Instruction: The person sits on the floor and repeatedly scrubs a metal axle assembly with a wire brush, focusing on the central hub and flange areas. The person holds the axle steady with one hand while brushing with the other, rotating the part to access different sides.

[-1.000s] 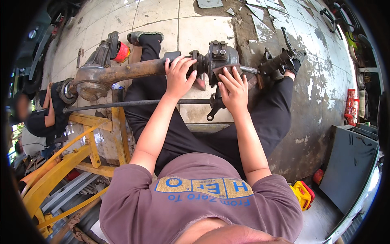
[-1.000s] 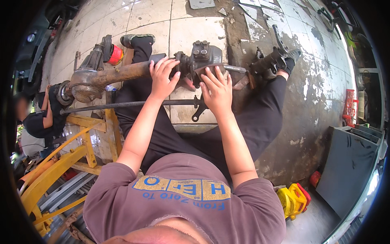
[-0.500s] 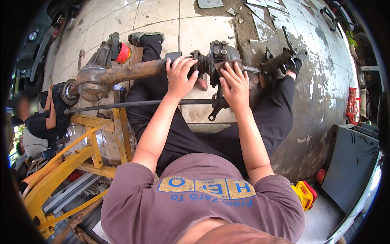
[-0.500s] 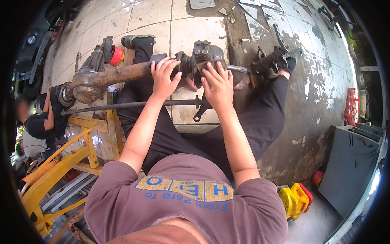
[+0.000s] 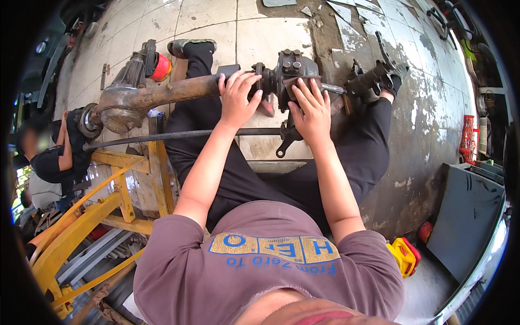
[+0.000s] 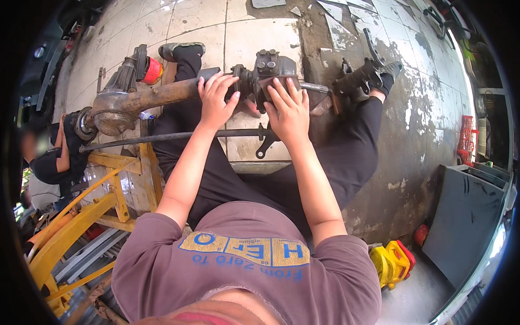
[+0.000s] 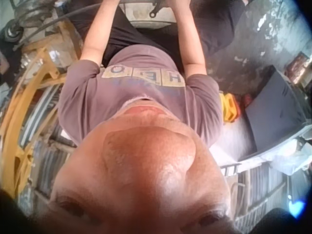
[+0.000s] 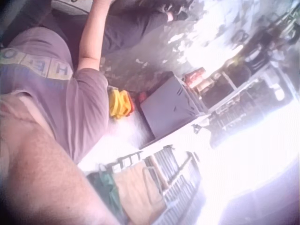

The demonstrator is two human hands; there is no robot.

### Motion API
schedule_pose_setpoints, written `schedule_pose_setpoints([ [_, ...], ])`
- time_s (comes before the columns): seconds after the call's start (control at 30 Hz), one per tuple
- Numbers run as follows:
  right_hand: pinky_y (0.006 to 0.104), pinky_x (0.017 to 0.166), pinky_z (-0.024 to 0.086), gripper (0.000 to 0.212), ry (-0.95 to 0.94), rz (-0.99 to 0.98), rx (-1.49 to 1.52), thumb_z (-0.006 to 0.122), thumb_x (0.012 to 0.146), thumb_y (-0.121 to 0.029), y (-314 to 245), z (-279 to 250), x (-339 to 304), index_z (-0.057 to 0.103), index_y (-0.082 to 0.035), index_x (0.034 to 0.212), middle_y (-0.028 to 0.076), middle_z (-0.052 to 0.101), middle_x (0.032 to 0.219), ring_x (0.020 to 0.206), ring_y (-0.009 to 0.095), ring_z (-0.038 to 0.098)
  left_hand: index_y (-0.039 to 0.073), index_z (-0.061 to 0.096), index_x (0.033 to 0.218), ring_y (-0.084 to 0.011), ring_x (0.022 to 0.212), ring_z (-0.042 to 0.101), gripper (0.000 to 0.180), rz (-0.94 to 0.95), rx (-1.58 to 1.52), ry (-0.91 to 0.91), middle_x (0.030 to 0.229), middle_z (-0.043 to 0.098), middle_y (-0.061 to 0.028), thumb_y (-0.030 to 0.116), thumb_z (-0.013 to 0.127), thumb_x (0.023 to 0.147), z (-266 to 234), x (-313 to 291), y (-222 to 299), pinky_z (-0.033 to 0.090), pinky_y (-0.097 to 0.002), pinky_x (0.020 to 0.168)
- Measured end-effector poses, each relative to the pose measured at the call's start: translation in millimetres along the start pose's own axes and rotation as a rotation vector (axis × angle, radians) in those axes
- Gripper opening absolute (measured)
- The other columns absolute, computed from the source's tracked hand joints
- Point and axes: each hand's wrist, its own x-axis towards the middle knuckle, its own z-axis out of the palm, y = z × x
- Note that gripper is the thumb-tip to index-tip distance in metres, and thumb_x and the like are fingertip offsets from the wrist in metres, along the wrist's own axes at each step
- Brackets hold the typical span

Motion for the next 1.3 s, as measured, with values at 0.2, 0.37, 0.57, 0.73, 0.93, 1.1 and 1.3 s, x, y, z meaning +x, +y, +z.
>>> schedule_pose_setpoints([
  [0.2,0.0697,0.128,0.038,0.041,-0.034,0.014,-0.016,0.082,0.104,-0.029,1.7,-0.9,-17.9,0.08,-0.018,0.143,0.002,0.071,0.161,0.158,0.032,0.057,0.02,0.076,0.141,-0.0297,0.153,0.056,0.042,-0.003,-0.006,-0.01,0.146,0.073,-0.0028,0.033,0.078,0.101,1.0,-6.7,0.3,0.016,-0.0656,0.137],
  [0.37,0.07,0.128,0.038,0.035,-0.03,0.029,0.017,0.081,0.105,-0.028,-0.3,-4.6,-16.9,0.082,-0.018,0.138,0.003,0.073,0.159,0.157,0.032,0.058,0.02,0.075,0.142,-0.0301,0.154,0.056,0.043,-0.013,-0.008,-0.024,0.146,0.073,-0.0034,0.033,0.077,0.102,0.3,-7.5,2.0,0.016,-0.0657,0.137],
  [0.57,0.0681,0.127,0.039,0.034,-0.001,0.008,0.0,0.08,0.106,-0.027,1.0,-4.3,-4.8,0.082,-0.017,0.138,0.002,0.074,0.157,0.156,0.032,0.059,0.02,0.075,0.144,-0.0291,0.154,0.056,0.044,-0.021,-0.014,-0.033,0.146,0.074,-0.0027,0.032,0.078,0.101,-0.3,-8.2,3.4,0.016,-0.0653,0.137],
  [0.73,0.0683,0.127,0.039,0.034,-0.03,0.019,-0.004,0.079,0.106,-0.027,1.3,-2.4,-20.8,0.081,-0.017,0.139,0.002,0.073,0.158,0.157,0.032,0.059,0.019,0.075,0.143,-0.0292,0.155,0.056,0.043,-0.02,-0.005,-0.035,0.147,0.074,-0.0027,0.031,0.077,0.102,1.1,-11.4,4.3,0.015,-0.0632,0.137],
  [0.93,0.0693,0.126,0.039,0.035,-0.031,0.023,0.033,0.079,0.107,-0.029,-2.1,-2.3,-18.0,0.081,-0.017,0.14,0.003,0.073,0.159,0.157,0.033,0.059,0.02,0.076,0.142,-0.0291,0.153,0.057,0.043,-0.011,0.0,-0.008,0.145,0.074,-0.003,0.033,0.078,0.101,1.5,-9.7,0.5,0.016,-0.0643,0.137],
  [1.1,0.0707,0.128,0.037,0.035,-0.03,0.012,0.027,0.079,0.107,-0.028,3.9,-3.6,-5.9,0.082,-0.018,0.14,0.004,0.073,0.16,0.159,0.034,0.057,0.021,0.076,0.14,-0.0283,0.151,0.058,0.041,0.004,-0.019,0.008,0.144,0.073,-0.0021,0.033,0.078,0.1,0.8,-0.8,0.2,0.017,-0.0666,0.137],
  [1.3,0.069,0.129,0.036,0.034,-0.068,0.044,0.044,0.078,0.108,-0.027,2.8,-2.0,-29.1,0.083,-0.017,0.14,0.004,0.072,0.161,0.16,0.034,0.056,0.022,0.075,0.141,-0.0279,0.152,0.057,0.042,-0.025,-0.01,-0.009,0.144,0.073,-0.002,0.033,0.078,0.1,2.4,-14.0,4.3,0.017,-0.0661,0.136],
])
